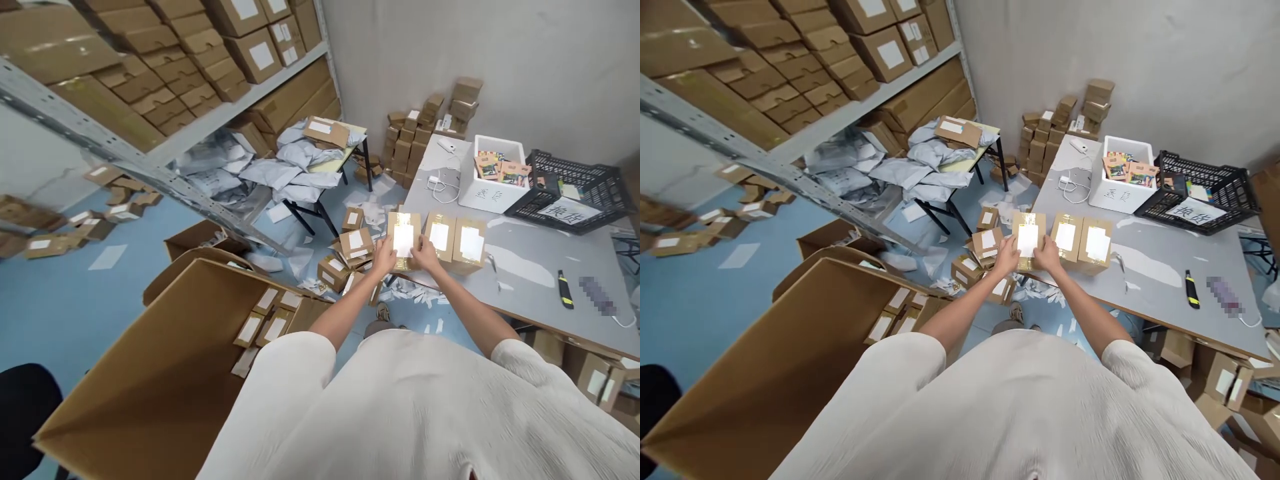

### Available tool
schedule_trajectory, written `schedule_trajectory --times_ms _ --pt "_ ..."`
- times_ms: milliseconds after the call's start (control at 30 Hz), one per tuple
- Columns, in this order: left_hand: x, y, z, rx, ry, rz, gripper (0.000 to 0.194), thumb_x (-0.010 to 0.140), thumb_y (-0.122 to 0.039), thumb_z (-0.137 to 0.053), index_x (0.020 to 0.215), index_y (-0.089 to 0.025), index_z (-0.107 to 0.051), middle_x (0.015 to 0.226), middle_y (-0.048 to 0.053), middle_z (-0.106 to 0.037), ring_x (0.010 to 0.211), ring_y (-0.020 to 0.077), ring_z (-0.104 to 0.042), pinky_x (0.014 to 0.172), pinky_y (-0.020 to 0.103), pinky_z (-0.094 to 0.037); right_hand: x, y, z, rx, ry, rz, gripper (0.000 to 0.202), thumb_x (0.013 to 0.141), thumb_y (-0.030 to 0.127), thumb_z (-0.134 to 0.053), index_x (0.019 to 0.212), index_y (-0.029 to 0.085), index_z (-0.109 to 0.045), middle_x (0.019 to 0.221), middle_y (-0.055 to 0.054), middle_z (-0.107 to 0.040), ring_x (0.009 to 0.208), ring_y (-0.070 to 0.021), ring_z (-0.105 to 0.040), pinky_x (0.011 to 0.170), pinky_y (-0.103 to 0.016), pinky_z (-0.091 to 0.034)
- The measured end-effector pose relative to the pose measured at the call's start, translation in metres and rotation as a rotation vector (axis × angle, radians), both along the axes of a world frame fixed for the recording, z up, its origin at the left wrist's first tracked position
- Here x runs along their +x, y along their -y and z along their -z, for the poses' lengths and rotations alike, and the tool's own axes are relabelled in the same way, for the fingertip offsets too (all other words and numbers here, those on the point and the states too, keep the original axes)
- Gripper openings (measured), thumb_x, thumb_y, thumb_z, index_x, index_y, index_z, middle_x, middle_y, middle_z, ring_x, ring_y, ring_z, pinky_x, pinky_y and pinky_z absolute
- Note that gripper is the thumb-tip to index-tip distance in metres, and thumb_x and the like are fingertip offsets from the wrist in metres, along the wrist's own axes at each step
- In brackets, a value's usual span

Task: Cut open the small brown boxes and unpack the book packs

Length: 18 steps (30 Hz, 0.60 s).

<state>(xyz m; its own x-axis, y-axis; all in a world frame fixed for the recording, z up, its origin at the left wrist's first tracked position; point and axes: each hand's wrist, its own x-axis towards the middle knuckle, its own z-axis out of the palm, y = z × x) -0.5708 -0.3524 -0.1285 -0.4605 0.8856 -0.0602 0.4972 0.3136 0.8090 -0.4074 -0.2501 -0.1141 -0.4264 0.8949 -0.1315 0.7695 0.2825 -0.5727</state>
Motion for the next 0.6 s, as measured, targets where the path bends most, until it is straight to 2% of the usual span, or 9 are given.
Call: schedule_trajectory --times_ms 100,300,433,600 --pt "-0.007 -0.025 0.008 -0.006 0.05 0.015 0.07 0.089 -0.012 -0.066 0.157 -0.024 -0.059 0.142 0.015 -0.061 0.144 0.0365 -0.056 0.131 0.052 -0.041 -0.001 -0.012 0.001 -0.08 0.019 0.054 0.063 0.092 0.035 -0.059 0.153 0.019 -0.057 0.14 -0.017 -0.071 0.128 -0.0329 -0.066 0.111 -0.045 -0.054" --pt "-0.029 -0.074 0.027 -0.053 0.148 0.103 0.069 0.084 -0.013 -0.071 0.151 -0.023 -0.064 0.142 0.014 -0.065 0.138 0.0343 -0.063 0.128 0.049 -0.046 0.001 -0.038 0.001 -0.14 0.182 -0.021 0.044 0.097 0.029 -0.058 0.138 0.02 -0.072 0.144 -0.016 -0.07 0.134 -0.0327 -0.064 0.11 -0.042 -0.053" --pt "-0.043 -0.093 0.044 -0.103 0.193 0.2 0.073 0.085 -0.019 -0.075 0.157 -0.021 -0.061 0.151 0.017 -0.064 0.136 0.0362 -0.066 0.125 0.052 -0.048 0.005 -0.053 0.006 -0.082 0.281 -0.031 0.046 0.097 0.028 -0.057 0.14 0.02 -0.072 0.161 -0.018 -0.057 0.139 -0.0378 -0.058 0.112 -0.047 -0.051" --pt "-0.044 -0.113 0.06 -0.107 0.233 0.325 0.083 0.085 -0.023 -0.079 0.164 -0.021 -0.055 0.156 0.018 -0.061 0.132 0.0342 -0.068 0.122 0.051 -0.051 0.01 -0.063 0.013 -0.046 0.32 -0.004 0.047 0.097 0.03 -0.057 0.141 0.025 -0.07 0.16 -0.016 -0.056 0.139 -0.0406 -0.052 0.112 -0.053 -0.05"
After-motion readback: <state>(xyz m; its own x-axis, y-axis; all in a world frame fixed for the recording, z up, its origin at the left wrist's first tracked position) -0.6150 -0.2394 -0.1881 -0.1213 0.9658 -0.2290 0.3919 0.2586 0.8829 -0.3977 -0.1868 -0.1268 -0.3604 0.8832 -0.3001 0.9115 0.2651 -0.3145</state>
